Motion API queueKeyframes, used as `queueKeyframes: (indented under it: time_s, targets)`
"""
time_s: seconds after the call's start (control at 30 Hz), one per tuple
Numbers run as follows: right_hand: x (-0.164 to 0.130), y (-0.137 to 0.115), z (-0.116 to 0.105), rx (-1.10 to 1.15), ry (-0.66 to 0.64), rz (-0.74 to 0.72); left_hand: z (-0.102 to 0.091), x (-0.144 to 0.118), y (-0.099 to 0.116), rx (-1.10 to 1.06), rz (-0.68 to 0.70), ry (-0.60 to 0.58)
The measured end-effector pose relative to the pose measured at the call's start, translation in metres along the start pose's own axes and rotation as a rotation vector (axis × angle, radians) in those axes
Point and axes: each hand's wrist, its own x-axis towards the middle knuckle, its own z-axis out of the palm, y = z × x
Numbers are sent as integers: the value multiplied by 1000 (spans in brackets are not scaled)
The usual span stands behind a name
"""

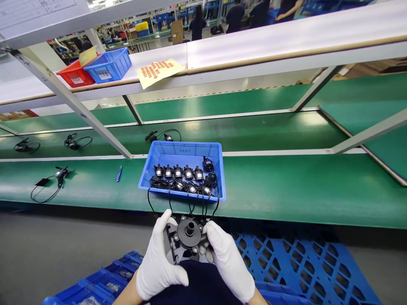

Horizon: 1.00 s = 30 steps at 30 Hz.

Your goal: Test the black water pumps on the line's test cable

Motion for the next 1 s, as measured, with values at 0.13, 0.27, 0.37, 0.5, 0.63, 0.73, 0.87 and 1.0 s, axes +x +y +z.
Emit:
queueKeyframes:
  time_s: [0.13,0.27,0.37,0.5,0.63,0.73,0.87,1.0]
  targets:
    - [-2,-17,6,-65,11,33,6,12,7,56,-53,-62]
    - [-14,-26,6,41,-53,-55,3,34,-3,-630,-391,-221]
    - [-23,-29,6,22,-71,-15,-2,44,-7,-990,-511,-301]
    - [-22,-24,12,-144,-38,18,-10,46,-10,-940,-358,-279]
    - [-12,-16,28,-317,25,-17,-14,27,-6,-487,-139,-199]
    - [-6,-10,42,-276,-71,-49,-15,9,13,-141,4,-151]
    - [-2,7,52,319,-193,-102,-33,25,18,53,33,-268]
    - [5,20,53,882,-466,10,-54,78,-46,153,-115,-315]
